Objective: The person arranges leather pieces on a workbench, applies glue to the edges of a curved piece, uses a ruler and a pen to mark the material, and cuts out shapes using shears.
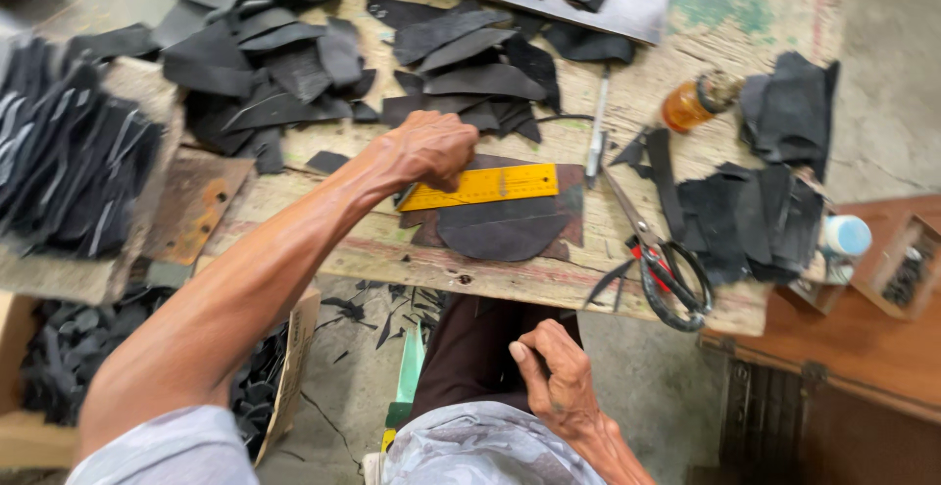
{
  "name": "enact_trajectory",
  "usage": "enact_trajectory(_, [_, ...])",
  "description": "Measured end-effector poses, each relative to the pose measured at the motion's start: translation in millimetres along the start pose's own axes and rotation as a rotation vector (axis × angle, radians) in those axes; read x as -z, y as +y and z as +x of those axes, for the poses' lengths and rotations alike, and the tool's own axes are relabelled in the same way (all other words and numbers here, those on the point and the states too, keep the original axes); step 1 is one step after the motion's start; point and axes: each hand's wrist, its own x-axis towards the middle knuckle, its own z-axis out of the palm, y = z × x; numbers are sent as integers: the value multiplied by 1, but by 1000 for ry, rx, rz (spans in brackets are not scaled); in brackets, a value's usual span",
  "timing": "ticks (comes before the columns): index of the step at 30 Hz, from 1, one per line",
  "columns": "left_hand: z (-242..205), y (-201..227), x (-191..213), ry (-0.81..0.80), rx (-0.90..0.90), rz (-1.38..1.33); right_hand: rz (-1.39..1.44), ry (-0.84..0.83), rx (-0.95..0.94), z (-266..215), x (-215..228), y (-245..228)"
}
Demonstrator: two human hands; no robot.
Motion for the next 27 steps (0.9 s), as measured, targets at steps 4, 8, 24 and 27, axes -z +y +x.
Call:
enact_trajectory(4, [2,1,0,-51,23,23,-42,72,30,-8,3,-5])
enact_trajectory(8, [5,-6,-6,-71,36,30,-62,85,5,-17,5,-11])
enact_trajectory(24, [5,-1,-2,-86,49,53,-29,78,-154,-73,16,-2])
enact_trajectory(27, [5,-3,-2,-67,53,38,-56,46,-153,-69,11,-1])
